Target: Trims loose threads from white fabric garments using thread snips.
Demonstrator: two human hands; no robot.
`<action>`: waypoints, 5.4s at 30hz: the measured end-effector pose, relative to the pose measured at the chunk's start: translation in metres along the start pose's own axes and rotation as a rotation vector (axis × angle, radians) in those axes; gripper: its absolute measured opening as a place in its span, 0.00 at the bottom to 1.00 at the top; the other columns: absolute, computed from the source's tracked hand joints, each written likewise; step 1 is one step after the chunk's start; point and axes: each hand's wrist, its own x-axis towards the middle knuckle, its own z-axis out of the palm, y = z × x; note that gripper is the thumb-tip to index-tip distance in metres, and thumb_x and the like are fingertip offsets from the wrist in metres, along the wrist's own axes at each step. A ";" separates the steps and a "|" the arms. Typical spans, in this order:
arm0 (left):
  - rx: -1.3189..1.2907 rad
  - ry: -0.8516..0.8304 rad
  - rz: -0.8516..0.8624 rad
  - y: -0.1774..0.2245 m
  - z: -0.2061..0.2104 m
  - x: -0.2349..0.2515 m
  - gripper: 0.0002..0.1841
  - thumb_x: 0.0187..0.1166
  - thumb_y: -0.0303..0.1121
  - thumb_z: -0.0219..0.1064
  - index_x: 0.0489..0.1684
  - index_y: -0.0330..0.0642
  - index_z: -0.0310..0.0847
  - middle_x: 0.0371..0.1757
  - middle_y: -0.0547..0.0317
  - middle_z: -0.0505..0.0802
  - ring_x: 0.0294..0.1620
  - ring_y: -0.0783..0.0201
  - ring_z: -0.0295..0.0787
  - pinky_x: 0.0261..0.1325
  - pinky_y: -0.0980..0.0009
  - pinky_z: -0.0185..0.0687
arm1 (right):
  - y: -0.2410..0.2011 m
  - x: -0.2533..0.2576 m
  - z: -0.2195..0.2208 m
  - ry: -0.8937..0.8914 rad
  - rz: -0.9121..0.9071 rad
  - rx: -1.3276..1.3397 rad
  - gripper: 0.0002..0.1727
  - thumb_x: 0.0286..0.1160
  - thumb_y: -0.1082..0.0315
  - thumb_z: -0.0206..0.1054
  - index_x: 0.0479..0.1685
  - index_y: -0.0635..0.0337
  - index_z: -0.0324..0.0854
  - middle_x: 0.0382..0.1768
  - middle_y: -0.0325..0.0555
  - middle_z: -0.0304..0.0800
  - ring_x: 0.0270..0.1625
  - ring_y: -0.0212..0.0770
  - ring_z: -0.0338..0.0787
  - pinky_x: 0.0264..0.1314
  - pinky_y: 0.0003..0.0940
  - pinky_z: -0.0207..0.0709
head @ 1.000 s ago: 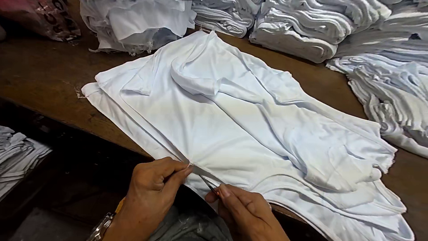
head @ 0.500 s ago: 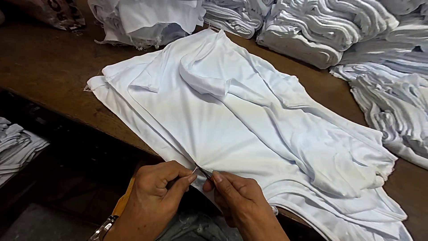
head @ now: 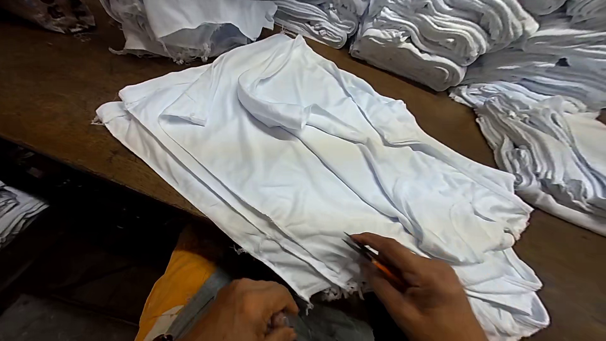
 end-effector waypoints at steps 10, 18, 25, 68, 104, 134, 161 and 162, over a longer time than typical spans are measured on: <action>-0.702 0.025 -0.319 0.021 0.018 0.020 0.13 0.87 0.35 0.65 0.57 0.37 0.91 0.32 0.56 0.95 0.16 0.76 0.78 0.17 0.81 0.70 | 0.002 0.037 -0.014 -0.048 -0.133 0.160 0.04 0.67 0.62 0.71 0.38 0.41 0.88 0.22 0.20 0.83 0.20 0.19 0.78 0.19 0.19 0.74; -1.096 0.012 -0.566 0.033 0.027 0.044 0.18 0.91 0.39 0.58 0.54 0.33 0.88 0.37 0.44 0.96 0.16 0.71 0.83 0.17 0.78 0.77 | 0.010 0.050 -0.027 0.324 0.091 -0.158 0.12 0.80 0.61 0.64 0.53 0.56 0.86 0.22 0.37 0.78 0.18 0.33 0.71 0.17 0.34 0.66; -1.201 0.078 -0.713 0.043 0.046 0.061 0.11 0.84 0.34 0.68 0.38 0.35 0.88 0.31 0.49 0.94 0.15 0.72 0.82 0.16 0.78 0.76 | 0.011 -0.035 -0.012 -0.136 0.257 0.651 0.18 0.92 0.58 0.56 0.54 0.59 0.89 0.22 0.34 0.78 0.18 0.27 0.69 0.18 0.25 0.63; -0.576 0.476 -0.399 0.023 -0.041 0.023 0.17 0.87 0.47 0.62 0.52 0.44 0.91 0.38 0.48 0.95 0.15 0.67 0.81 0.13 0.76 0.75 | -0.026 -0.013 -0.005 0.128 -0.095 0.323 0.07 0.76 0.70 0.71 0.45 0.64 0.89 0.33 0.42 0.93 0.32 0.27 0.88 0.33 0.23 0.84; -0.792 0.336 -0.303 -0.002 -0.042 0.006 0.08 0.82 0.29 0.68 0.36 0.37 0.91 0.23 0.51 0.89 0.11 0.72 0.76 0.14 0.79 0.76 | -0.081 0.021 0.079 -0.246 0.415 0.807 0.21 0.93 0.59 0.54 0.37 0.59 0.89 0.13 0.34 0.66 0.11 0.28 0.60 0.11 0.24 0.52; -0.510 0.194 -0.496 0.009 0.041 0.000 0.18 0.70 0.45 0.81 0.49 0.43 0.88 0.42 0.60 0.95 0.32 0.65 0.92 0.31 0.70 0.90 | -0.006 0.001 0.011 -0.142 -0.223 0.018 0.08 0.76 0.63 0.65 0.41 0.54 0.89 0.26 0.37 0.89 0.25 0.34 0.86 0.22 0.36 0.76; -1.004 -0.116 -0.543 -0.006 0.027 -0.013 0.08 0.79 0.35 0.73 0.36 0.40 0.93 0.29 0.60 0.95 0.24 0.72 0.89 0.30 0.74 0.89 | -0.021 -0.079 0.032 -0.500 0.386 0.725 0.23 0.95 0.62 0.48 0.47 0.66 0.89 0.20 0.38 0.77 0.18 0.30 0.69 0.19 0.28 0.63; -1.008 -0.119 -0.550 -0.006 0.026 -0.013 0.08 0.79 0.35 0.73 0.37 0.40 0.93 0.29 0.60 0.95 0.24 0.71 0.89 0.30 0.74 0.89 | -0.021 -0.078 0.035 -0.498 0.395 0.735 0.23 0.95 0.62 0.48 0.47 0.66 0.89 0.20 0.37 0.76 0.18 0.29 0.69 0.19 0.28 0.62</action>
